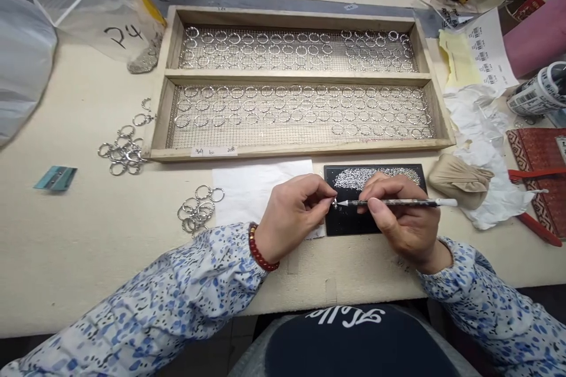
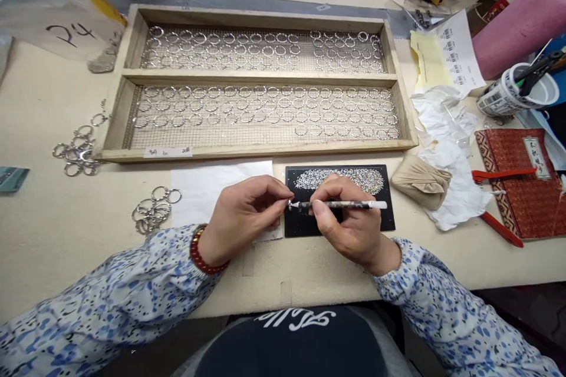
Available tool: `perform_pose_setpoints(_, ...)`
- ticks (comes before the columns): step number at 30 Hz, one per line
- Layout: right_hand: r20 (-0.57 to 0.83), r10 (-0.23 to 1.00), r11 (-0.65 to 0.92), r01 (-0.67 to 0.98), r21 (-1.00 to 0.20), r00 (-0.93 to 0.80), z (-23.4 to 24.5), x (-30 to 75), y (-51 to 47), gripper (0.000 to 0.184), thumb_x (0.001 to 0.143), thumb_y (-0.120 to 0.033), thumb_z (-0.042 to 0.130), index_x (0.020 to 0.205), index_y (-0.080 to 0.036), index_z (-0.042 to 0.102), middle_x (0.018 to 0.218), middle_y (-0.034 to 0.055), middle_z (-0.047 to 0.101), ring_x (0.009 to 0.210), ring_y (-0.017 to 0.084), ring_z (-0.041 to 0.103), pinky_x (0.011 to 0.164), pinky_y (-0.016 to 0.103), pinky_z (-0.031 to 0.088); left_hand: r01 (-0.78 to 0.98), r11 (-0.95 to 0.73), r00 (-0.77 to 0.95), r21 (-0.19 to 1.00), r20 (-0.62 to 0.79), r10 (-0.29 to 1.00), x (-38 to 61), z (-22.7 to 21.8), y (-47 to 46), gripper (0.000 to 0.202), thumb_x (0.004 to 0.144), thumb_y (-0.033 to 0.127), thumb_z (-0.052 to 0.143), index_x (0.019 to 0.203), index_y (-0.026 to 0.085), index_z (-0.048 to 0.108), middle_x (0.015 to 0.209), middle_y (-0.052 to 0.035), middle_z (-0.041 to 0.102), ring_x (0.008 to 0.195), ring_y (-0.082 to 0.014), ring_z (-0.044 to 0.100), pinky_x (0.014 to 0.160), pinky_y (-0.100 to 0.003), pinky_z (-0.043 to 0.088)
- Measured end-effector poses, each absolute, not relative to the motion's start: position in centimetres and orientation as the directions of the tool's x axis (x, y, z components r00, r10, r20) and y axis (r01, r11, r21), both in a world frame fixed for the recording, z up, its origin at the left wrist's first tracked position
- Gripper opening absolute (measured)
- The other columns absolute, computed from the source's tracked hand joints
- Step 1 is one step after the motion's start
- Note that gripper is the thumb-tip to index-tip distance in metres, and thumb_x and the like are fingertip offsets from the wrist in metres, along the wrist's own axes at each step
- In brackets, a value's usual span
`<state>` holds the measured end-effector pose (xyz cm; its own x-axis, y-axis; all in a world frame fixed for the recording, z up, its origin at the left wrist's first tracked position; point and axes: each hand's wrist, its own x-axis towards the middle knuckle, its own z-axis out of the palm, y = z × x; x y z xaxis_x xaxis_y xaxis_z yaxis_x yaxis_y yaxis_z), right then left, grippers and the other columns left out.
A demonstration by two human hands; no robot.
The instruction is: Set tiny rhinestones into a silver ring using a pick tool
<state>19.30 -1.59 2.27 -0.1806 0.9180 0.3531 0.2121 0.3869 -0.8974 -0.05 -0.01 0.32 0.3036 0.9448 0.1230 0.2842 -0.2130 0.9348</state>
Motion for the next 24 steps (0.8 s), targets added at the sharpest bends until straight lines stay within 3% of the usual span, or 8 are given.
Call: perform_pose_setpoints(24,0.345,0.922,0.378,0.215,-0.9,-0.174,2.28,19.42,-1.62,0.012,0.084,-0.009,0.058,0.083,-0.02,0.061,0.072,0.0008,0.061,0.069,0.017,0.06,0.066,0.036,0.05,0.302,-0.224,0.307,0.927,0.128,0.943,-0.09,0.29,0.0,0.012,0.08,0.005,0.064,0.081,0.016,0.069,0.078,-0.0037,0.073,0.069,-0.0148,0.066,0.061,-0.026,0.051)
